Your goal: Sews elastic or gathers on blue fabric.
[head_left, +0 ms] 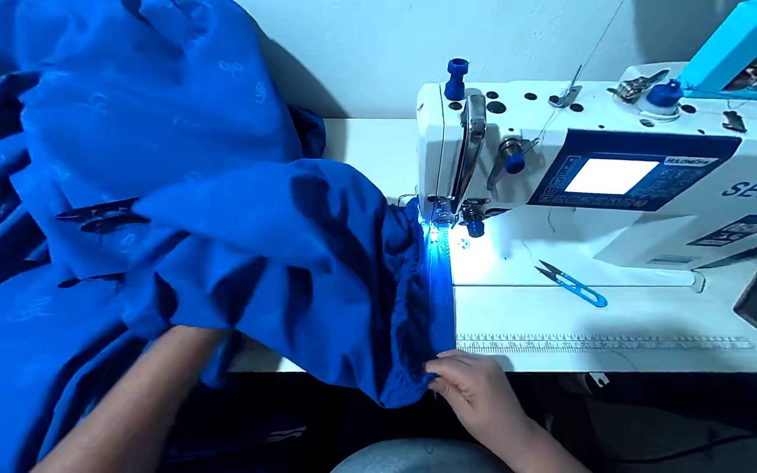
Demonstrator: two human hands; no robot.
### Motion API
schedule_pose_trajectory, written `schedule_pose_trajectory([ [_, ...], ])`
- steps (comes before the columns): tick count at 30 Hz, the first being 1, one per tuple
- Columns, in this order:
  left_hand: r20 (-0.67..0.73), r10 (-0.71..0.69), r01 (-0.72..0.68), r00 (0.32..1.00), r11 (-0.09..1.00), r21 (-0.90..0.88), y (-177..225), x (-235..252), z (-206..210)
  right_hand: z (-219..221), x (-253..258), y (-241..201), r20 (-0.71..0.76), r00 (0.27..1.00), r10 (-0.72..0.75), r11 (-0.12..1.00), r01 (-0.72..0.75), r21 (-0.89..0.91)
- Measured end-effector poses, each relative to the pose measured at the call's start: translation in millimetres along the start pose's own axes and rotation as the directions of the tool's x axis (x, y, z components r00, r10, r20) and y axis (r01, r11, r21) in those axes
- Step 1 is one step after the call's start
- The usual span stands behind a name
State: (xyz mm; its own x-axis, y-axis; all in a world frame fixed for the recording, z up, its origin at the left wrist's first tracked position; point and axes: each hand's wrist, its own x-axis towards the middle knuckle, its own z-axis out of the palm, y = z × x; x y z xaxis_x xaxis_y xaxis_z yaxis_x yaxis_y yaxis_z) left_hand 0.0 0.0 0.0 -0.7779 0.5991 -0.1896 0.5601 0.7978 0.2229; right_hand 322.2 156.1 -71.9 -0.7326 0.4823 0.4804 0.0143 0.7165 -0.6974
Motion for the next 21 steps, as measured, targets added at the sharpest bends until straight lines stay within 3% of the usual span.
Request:
schedule_pose_trajectory([
  [1, -0.108, -0.083, 0.073, 0.991, 0.993, -0.098, -9.6, 3.6, -10.4, 1.4, -1.1, 3.3, 0.005, 1.0, 0.011, 1.0, -0.011, 0.004],
  [2, -0.262, -0.049, -0.015, 0.964, 0.972, -0.236, -22.0, 5.4, -22.3, 0.9, -0.8, 4.8, 0.014, 1.0, 0.015, 1.0, -0.015, 0.004],
  [4, -0.506, 0.019, -0.177, 0.862, 0.948, -0.265, -39.4, 4.5, -53.3, 0.5, 1.4, 5.3, 0.026, 1.0, 0.015, 1.0, -0.015, 0.005],
  [6, -0.726, 0.1, -0.354, 0.68, 0.913, -0.205, -28.9, -14.0, -68.2, 0.1, 3.2, 4.9, 0.041, 0.999, 0.024, 1.0, -0.024, 0.0],
  [7, -0.779, 0.193, -0.5, 0.596, 0.849, -0.172, -16.2, -20.6, -67.2, -0.1, 4.4, 4.2, 0.048, 0.998, 0.032, 0.999, -0.032, -0.007],
  [8, -0.764, 0.323, -0.637, 0.558, 0.758, -0.145, 5.7, -28.2, -60.4, -0.6, 5.1, 2.6, 0.058, 0.997, 0.041, 0.999, -0.04, -0.015],
  [10, -0.581, 0.631, -0.811, 0.514, 0.578, -0.09, 74.9, -40.2, -24.6, -3.7, 6.6, -4.1, 0.07, 0.997, 0.04, 0.999, -0.038, -0.029],
  [12, -0.346, 0.83, -0.893, 0.438, 0.445, -0.064, 140.1, -33.3, 29.4, -9.8, 10.2, -14.1, 0.048, 0.999, -0.006, 0.998, 0.009, -0.065],
  [15, -0.087, 0.908, -0.912, 0.41, 0.411, -0.003, 158.6, -7.6, 59.0, -15.9, 11.3, -20.6, 0.024, 0.998, -0.053, 0.992, 0.055, -0.11],
  [17, 0.082, 0.871, -0.872, 0.484, 0.472, 0.127, 148.7, -4.2, 42.0, -12.1, 7.7, -17.5, 0.035, 0.999, -0.023, 0.991, 0.028, -0.131],
  [19, 0.336, 0.703, -0.779, 0.627, 0.562, 0.279, 147.4, -7.6, 18.9, -2.5, 2.7, -10.9, 0.04, 0.999, 0.02, 0.988, -0.014, -0.155],
  [20, 0.382, 0.644, -0.749, 0.663, 0.576, 0.328, 149.2, -9.4, 12.5, 0.8, 2.0, -9.2, 0.035, 0.998, 0.043, 0.988, -0.037, -0.149],
  [21, 0.341, 0.665, -0.747, 0.664, 0.574, 0.336, 150.3, -12.3, 11.9, 2.1, 3.4, -8.9, 0.032, 0.998, 0.055, 0.988, -0.05, -0.148],
])
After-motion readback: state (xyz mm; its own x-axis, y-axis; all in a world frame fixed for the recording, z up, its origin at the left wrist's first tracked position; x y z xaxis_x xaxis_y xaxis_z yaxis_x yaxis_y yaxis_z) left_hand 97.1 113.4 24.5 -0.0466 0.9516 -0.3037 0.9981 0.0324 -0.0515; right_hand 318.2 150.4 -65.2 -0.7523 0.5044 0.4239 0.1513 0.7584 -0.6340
